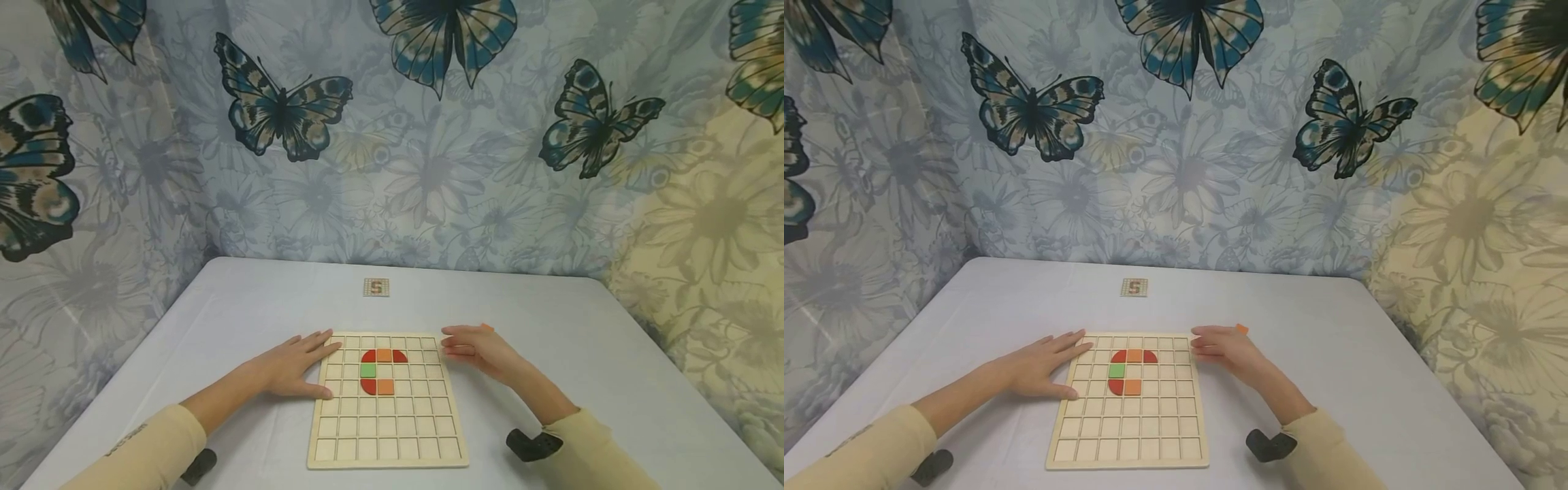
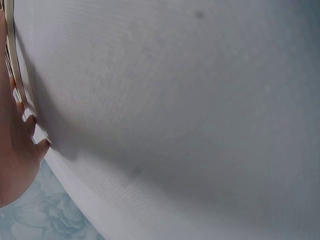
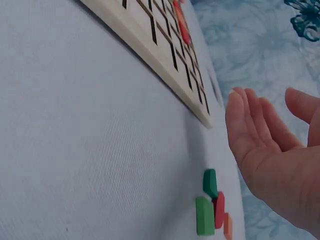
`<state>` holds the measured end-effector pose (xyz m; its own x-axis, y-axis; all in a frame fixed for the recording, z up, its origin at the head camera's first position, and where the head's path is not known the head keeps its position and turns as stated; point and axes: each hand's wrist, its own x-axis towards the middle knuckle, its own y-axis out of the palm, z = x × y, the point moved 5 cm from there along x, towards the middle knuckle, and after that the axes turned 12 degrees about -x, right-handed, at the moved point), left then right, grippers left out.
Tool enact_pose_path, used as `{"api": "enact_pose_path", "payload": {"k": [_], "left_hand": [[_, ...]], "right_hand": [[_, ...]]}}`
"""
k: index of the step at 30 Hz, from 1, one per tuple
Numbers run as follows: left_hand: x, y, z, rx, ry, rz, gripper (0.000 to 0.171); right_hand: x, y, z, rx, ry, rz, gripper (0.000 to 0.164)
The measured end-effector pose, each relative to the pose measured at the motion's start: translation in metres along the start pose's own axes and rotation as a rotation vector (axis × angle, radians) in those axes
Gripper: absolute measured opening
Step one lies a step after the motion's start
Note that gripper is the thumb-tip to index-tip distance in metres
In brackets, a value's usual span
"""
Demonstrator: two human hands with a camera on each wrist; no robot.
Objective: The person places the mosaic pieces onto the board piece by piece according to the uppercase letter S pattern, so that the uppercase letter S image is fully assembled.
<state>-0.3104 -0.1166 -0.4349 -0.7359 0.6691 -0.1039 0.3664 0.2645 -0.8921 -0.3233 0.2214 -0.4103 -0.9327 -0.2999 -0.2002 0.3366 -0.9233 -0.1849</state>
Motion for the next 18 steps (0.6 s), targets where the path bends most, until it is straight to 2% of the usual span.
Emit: {"api": "enact_pose_path", "payload": {"k": [6, 12, 18], "left_hand": [[-0.001, 0.0, 0.0, 0.002, 0.005, -0.008, 0.095], [-0.002, -0.001, -0.001, -0.004, 0.02, -0.013, 0.094], [-0.001, 0.0, 0.0, 0.008, 0.001, -0.001, 0.095]], "right_hand": [[-0.001, -0.021, -0.01, 0.018, 0.056, -0.059, 0.05], [-0.003, -0.036, -0.016, 0.01, 0.063, -0.083, 0.055], [-0.006, -0.045, -0.018, -0.075, 0.056, -0.084, 0.059]]}}
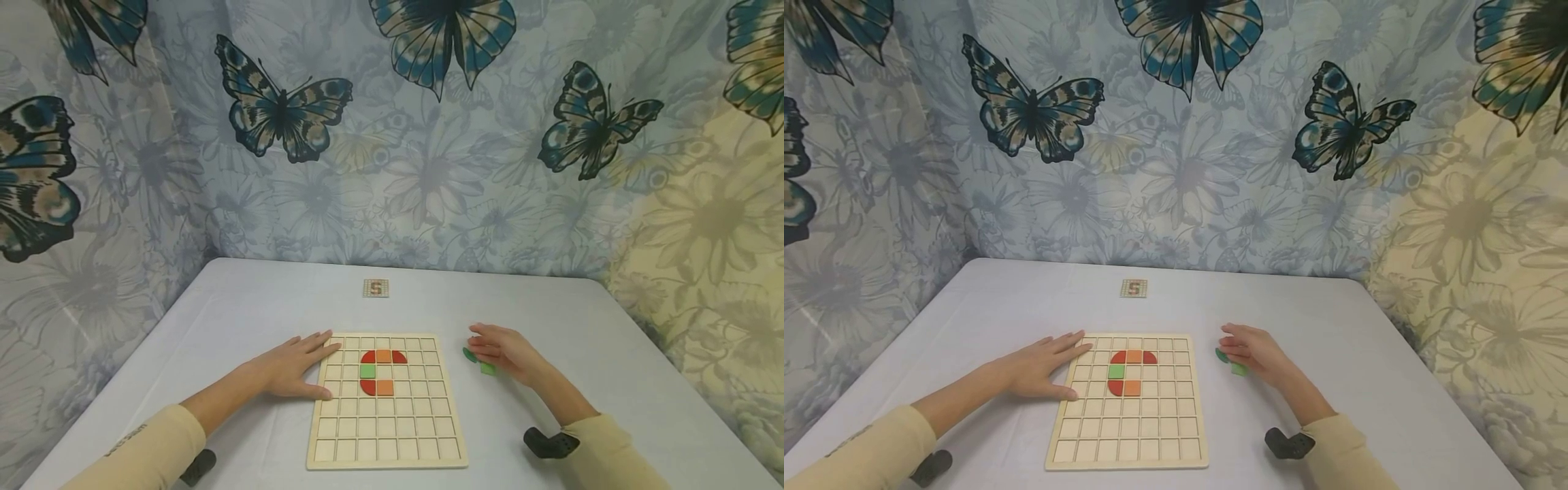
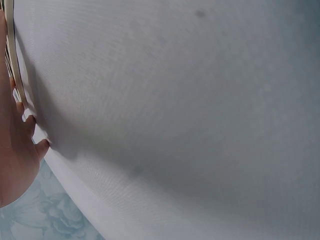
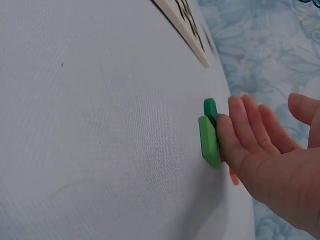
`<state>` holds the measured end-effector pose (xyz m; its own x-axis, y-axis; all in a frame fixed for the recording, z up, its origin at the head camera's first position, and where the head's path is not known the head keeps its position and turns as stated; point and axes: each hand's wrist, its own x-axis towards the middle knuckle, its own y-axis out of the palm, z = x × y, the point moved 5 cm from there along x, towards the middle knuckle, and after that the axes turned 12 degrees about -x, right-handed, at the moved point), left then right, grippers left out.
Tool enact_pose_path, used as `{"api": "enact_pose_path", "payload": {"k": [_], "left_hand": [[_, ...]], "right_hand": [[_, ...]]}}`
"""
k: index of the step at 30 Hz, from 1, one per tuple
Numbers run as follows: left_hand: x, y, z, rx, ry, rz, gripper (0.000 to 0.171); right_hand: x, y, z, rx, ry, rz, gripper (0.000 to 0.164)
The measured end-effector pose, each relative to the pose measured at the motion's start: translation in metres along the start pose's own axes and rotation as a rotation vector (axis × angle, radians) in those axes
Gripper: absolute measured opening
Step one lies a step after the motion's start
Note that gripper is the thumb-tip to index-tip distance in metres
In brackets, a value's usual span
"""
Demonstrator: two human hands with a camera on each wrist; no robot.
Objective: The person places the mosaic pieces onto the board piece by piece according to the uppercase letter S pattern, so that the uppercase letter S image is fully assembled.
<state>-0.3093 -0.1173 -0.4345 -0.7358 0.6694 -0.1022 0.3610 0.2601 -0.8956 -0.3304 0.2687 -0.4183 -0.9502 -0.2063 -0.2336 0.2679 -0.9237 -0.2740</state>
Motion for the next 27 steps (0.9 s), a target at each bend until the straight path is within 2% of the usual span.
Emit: {"api": "enact_pose_path", "payload": {"k": [8, 15, 27], "left_hand": [[0.0, -0.001, 0.001, 0.009, 0.001, -0.002, 0.096], [0.0, -0.002, 0.0, 0.003, 0.005, -0.004, 0.095], [0.0, 0.0, 0.0, -0.005, 0.009, -0.009, 0.094]], "right_hand": [[0.005, -0.006, 0.001, -0.029, -0.027, -0.045, 0.053], [0.011, -0.01, 0.002, -0.1, -0.061, -0.075, 0.055], [0.022, -0.004, 0.006, -0.181, -0.061, -0.092, 0.057]]}}
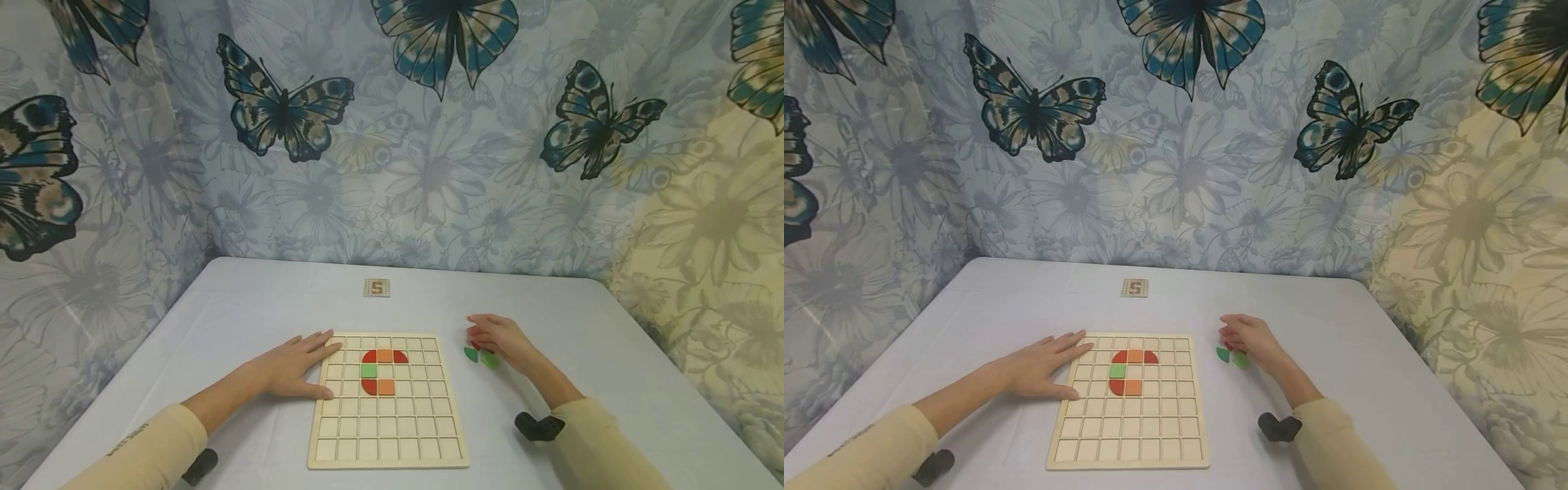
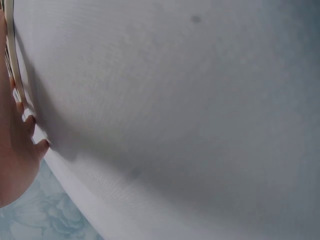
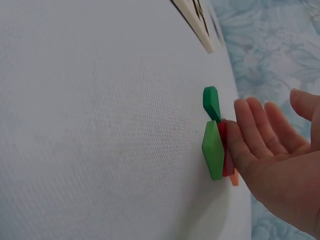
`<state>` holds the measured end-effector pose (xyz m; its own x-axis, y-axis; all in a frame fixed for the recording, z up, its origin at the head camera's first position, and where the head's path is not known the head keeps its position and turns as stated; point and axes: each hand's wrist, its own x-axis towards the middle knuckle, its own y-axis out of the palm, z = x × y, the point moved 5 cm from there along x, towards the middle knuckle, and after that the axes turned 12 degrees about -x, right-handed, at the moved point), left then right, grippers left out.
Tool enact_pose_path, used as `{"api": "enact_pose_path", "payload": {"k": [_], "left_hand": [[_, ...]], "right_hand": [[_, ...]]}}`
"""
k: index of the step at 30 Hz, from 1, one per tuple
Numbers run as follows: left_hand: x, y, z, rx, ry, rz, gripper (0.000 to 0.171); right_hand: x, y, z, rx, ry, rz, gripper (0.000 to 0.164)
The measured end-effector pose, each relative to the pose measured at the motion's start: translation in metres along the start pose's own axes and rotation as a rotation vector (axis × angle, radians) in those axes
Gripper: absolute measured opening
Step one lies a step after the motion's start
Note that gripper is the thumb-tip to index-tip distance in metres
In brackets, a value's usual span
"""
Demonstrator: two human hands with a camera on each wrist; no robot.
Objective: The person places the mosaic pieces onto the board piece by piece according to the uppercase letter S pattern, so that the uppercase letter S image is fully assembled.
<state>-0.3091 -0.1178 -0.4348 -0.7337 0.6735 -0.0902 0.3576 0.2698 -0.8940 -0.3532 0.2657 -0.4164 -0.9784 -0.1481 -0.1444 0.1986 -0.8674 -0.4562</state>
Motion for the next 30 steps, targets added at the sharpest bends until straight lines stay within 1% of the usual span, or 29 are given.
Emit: {"api": "enact_pose_path", "payload": {"k": [7, 12, 20, 23, 27, 30], "left_hand": [[0.001, 0.002, 0.002, -0.005, -0.009, -0.003, 0.094], [0.002, 0.004, 0.003, -0.003, -0.009, -0.005, 0.094], [0.003, 0.003, 0.002, 0.007, -0.008, -0.004, 0.096], [0.003, 0.003, 0.003, 0.013, -0.008, -0.007, 0.096], [0.003, 0.003, 0.004, 0.014, -0.008, -0.007, 0.096], [0.002, 0.003, 0.003, 0.013, -0.009, -0.005, 0.096]], "right_hand": [[0.011, -0.004, -0.004, -0.022, 0.0, -0.047, 0.056], [0.017, -0.007, -0.009, -0.007, -0.007, -0.054, 0.054], [0.012, -0.007, -0.007, 0.024, -0.033, -0.027, 0.056], [0.01, -0.006, -0.007, 0.028, -0.033, -0.017, 0.053], [0.006, -0.007, -0.009, -0.009, -0.069, 0.007, 0.05], [0.004, -0.007, -0.012, -0.097, -0.113, 0.035, 0.048]]}}
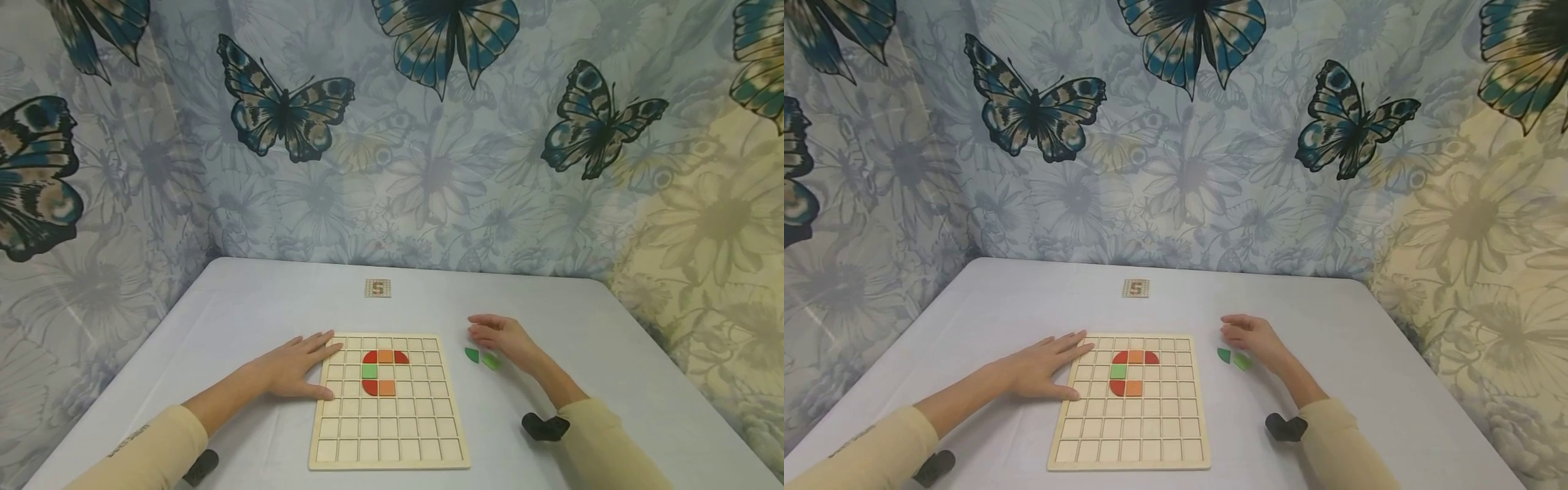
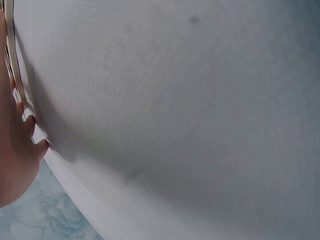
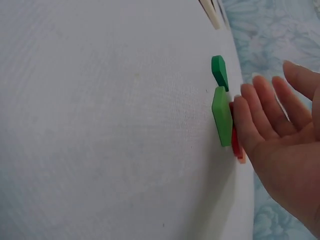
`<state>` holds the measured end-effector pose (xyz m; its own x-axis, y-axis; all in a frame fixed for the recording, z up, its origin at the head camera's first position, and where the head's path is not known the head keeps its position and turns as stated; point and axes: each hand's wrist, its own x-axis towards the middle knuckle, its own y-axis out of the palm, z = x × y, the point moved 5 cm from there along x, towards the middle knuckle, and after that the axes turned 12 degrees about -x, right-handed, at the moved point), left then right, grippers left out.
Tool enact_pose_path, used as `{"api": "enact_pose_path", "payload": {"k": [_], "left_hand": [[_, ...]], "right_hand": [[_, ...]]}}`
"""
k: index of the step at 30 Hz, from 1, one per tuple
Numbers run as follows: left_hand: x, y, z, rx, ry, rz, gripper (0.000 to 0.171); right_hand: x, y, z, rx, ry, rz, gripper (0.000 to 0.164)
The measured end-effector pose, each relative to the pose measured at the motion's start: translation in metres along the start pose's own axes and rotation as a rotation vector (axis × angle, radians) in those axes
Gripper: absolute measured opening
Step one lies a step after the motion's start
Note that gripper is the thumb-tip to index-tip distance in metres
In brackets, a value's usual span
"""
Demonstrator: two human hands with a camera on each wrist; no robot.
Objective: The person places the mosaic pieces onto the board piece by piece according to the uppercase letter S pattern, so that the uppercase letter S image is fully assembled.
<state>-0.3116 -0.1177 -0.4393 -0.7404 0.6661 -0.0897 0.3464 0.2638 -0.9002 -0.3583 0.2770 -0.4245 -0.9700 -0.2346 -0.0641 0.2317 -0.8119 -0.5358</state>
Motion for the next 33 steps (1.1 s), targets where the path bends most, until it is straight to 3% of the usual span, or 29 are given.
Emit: {"api": "enact_pose_path", "payload": {"k": [10, 14, 23, 33], "left_hand": [[-0.001, -0.002, -0.001, -0.003, -0.005, 0.004, 0.095], [-0.001, -0.002, -0.001, -0.002, -0.006, 0.004, 0.095], [-0.001, -0.001, -0.001, -0.002, -0.002, 0.004, 0.095], [0.0, 0.0, 0.0, 0.001, -0.009, 0.006, 0.096]], "right_hand": [[-0.008, 0.007, 0.004, -0.244, -0.219, 0.114, 0.041], [-0.01, 0.01, 0.008, -0.344, -0.268, 0.136, 0.039], [-0.012, 0.013, 0.015, -0.339, -0.289, 0.219, 0.026], [-0.009, 0.01, 0.016, -0.416, -0.233, 0.151, 0.025]]}}
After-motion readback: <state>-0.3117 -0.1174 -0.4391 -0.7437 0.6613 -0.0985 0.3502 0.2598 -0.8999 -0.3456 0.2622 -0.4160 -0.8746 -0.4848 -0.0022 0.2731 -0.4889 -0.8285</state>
